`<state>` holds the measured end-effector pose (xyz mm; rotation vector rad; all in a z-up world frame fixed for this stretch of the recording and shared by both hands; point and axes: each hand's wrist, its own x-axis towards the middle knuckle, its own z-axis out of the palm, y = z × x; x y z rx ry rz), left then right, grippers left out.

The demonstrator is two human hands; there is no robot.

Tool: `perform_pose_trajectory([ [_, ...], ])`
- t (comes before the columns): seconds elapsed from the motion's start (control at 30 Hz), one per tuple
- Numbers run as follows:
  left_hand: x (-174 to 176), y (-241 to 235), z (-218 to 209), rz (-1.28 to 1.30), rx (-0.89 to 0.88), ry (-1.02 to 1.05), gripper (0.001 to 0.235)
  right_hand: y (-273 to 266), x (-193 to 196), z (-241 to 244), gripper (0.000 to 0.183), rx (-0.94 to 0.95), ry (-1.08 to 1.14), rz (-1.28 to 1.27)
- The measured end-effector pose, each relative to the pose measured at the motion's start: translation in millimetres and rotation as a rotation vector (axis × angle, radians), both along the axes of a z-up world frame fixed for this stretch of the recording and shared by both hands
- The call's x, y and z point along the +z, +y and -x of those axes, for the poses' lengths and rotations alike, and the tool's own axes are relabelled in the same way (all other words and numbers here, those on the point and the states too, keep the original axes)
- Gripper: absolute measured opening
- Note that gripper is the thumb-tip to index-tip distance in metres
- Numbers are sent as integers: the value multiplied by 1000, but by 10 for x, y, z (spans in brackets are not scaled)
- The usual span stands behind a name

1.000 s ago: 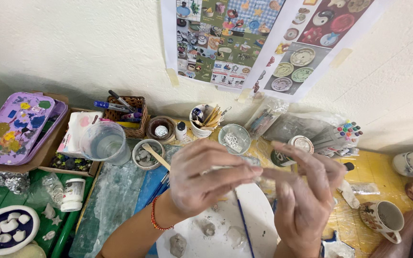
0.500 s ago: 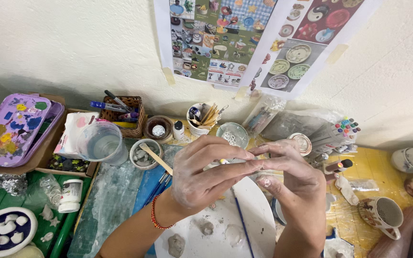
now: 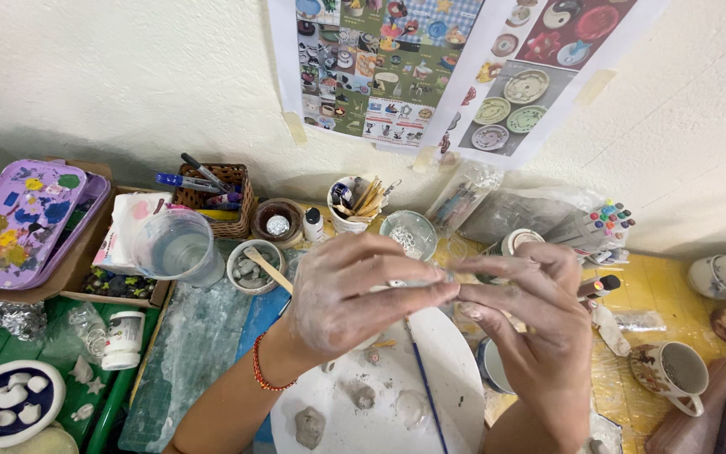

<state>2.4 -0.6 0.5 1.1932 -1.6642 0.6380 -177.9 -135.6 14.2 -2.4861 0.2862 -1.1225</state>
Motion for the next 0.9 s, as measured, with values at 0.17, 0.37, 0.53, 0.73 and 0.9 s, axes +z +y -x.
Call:
perform_pose_trajectory([
  [0.17,-43,-86,-34,17,-57,55,31,32,-2,73,24,69,-11,-78],
  [0.37,-110,-73,5,39,-210,35,34,-287,-340,46,15,509,-63,-598],
  [0.53,-173,-75,70,-26,-320,164,38,-267,-446,-97,37,750,-115,-950],
  [0.73,-102,-53,70,-26,-57,-31,51,-180,-376,-44,24,583,-160,-836],
  [0.9,-46,-59,93,134,110,-151,46,-75,-267,41,8,413,-134,-660],
])
